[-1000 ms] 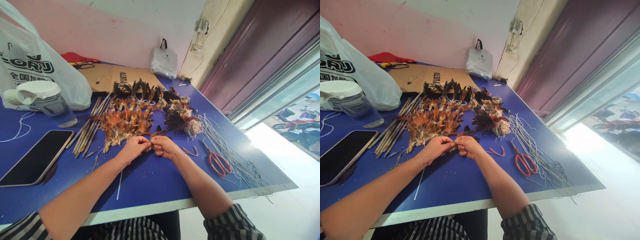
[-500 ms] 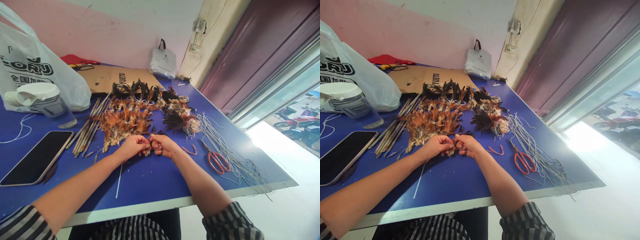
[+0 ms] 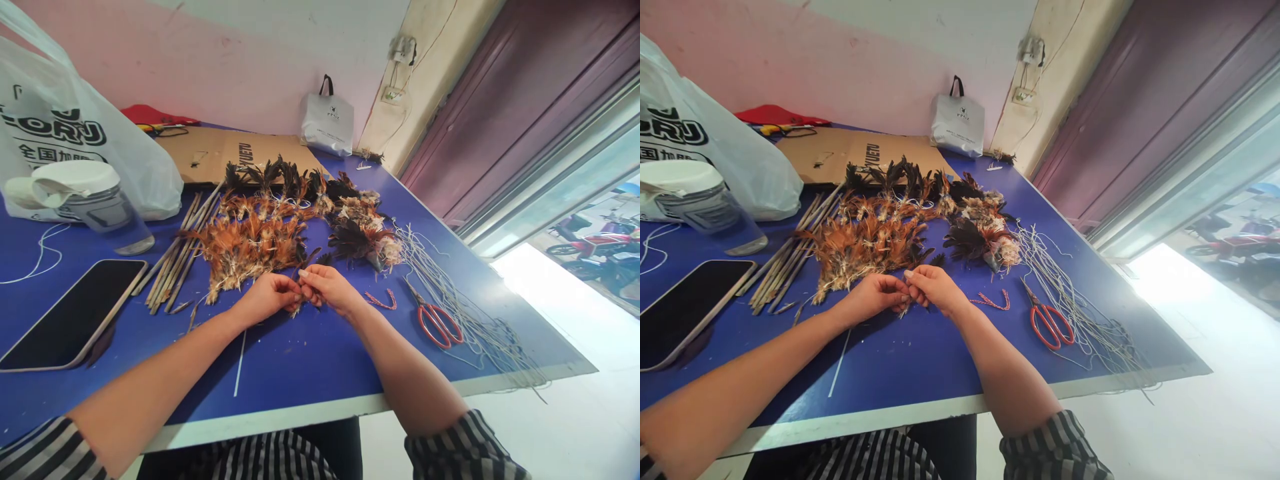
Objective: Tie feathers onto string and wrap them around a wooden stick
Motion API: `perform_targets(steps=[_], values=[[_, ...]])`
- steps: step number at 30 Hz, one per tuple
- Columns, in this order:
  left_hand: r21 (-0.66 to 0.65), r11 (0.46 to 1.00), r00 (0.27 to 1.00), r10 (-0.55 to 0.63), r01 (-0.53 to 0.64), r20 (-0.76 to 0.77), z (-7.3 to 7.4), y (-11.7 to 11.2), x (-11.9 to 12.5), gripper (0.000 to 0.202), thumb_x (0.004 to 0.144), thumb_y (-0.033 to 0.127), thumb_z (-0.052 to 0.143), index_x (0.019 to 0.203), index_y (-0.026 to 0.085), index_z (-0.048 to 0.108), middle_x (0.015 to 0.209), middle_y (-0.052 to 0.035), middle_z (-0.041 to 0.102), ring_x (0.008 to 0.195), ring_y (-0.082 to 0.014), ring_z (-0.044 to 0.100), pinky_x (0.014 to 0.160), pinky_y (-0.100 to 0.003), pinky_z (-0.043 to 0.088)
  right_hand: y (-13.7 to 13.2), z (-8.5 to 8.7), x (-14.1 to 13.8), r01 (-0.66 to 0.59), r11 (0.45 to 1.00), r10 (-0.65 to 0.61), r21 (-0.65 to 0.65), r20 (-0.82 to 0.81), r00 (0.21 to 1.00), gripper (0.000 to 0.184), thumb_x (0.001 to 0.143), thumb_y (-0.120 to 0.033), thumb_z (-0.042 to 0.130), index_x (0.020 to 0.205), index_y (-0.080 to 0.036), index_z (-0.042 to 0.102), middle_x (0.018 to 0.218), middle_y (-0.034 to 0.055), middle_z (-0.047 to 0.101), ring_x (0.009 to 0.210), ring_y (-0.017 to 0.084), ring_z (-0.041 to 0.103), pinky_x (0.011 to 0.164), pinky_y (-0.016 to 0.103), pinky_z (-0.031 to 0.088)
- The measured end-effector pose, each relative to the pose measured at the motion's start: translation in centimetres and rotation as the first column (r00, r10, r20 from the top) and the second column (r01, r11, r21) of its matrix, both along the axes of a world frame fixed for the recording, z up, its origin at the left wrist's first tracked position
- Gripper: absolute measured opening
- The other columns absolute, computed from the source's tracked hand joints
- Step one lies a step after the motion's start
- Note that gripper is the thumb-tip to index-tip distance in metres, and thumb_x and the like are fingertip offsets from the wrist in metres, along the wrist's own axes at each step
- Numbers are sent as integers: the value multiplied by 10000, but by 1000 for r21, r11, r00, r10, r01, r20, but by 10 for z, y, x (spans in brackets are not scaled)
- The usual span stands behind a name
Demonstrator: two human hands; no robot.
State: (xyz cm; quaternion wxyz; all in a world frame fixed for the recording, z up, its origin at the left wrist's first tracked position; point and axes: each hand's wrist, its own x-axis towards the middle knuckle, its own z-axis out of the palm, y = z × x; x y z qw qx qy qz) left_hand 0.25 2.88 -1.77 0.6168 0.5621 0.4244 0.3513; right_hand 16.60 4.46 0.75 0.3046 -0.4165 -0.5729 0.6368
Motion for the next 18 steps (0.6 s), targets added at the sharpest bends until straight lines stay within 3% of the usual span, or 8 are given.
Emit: perform_targets(steps=[6,9,12,15,18], values=[[72,994,997,-79,80,-22,-3,0,-1,174,643,286,696,704,125,667,596,3,613,512,-84,508,547,-220,425,-6,3,-6,-14,988,4,152,64,998,346,759,-498,571,694,-166,500,519,-45,520,402,46,430,384,162,342],[63,997,998,-48,51,-49,0,0,-1,201,647,320,691,663,122,661,590,-6,619,516,-92,521,550,-225,428,-5,6,-4,-22,992,30,126,-63,998,331,743,-484,591,719,-163,516,604,-10,583,492,76,527,468,194,421],[27,1000,998,10,-8,-58,3,0,-2,227,628,342,704,651,122,655,557,-9,615,500,-97,525,543,-232,434,-2,11,3,36,993,-19,111,-152,988,293,711,-436,626,764,-161,538,747,33,636,616,118,593,542,235,462],[-32,998,998,49,-50,-25,6,1,-5,239,596,334,731,673,126,640,561,-8,619,503,-99,537,555,-239,448,1,16,13,99,962,-119,255,61,991,175,698,-308,641,756,-150,593,709,21,629,600,111,557,550,230,434],[-32,999,999,41,-42,-14,5,2,-9,245,605,339,728,683,130,627,583,-9,621,525,-99,548,576,-241,457,0,18,17,-6,903,-137,429,303,943,78,710,-175,593,754,-155,655,711,15,643,643,118,553,627,244,426]])
